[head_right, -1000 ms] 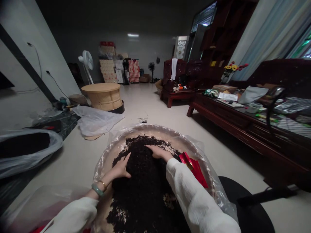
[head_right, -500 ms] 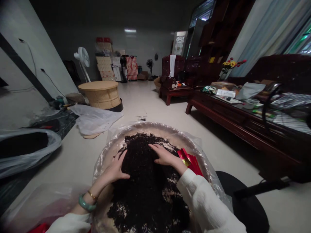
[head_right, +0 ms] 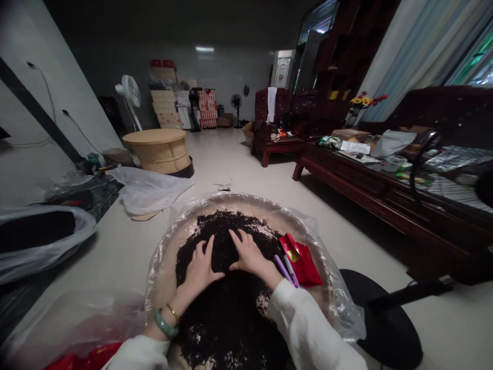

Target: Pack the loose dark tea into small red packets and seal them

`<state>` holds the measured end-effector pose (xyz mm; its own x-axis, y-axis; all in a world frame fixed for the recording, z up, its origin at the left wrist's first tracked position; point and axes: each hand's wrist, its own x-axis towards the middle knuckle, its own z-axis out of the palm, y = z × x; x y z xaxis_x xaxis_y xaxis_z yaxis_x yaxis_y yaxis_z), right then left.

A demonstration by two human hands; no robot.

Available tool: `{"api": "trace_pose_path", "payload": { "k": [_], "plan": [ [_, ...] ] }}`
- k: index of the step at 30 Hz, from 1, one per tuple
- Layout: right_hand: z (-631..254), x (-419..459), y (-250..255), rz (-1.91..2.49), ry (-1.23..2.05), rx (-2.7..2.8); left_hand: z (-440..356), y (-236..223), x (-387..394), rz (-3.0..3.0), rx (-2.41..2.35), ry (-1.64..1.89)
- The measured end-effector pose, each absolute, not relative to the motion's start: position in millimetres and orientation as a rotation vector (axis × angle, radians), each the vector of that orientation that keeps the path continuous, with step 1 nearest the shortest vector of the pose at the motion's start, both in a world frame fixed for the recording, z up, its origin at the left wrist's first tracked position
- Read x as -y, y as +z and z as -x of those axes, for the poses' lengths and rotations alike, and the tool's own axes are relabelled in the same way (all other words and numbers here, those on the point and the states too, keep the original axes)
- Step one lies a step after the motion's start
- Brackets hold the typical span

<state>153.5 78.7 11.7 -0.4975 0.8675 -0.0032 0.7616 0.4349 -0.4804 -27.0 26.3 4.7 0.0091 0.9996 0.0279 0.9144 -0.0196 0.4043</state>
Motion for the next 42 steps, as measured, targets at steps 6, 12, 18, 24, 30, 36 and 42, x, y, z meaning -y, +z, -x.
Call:
{"api": "trace_pose_path", "payload": {
  "k": [6,12,18,24,30,36,42],
  "plan": [
    [-131,-121,27,1.257,0.757,2.746,43,31,-71,-2.095,-1.783,0.242],
    [-134,-97,30,1.136,0.487,2.677,39,14,-57,-2.117,-1.692,0.471],
    [-146,-70,27,1.132,0.503,2.527,26,4,-34,-2.103,-1.7,0.72],
    [-142,-64,38,1.146,0.554,2.391,16,17,-32,-2.059,-1.746,0.803],
    [-133,-79,39,1.192,0.698,2.285,15,24,-43,-2.015,-1.751,0.745],
    [-160,-69,20,1.067,0.846,2.311,36,8,-23,-2.064,-1.679,0.625],
    [-167,-59,-3,1.44,0.805,2.371,39,-16,-12,-1.895,-1.887,0.436]
  ]
}}
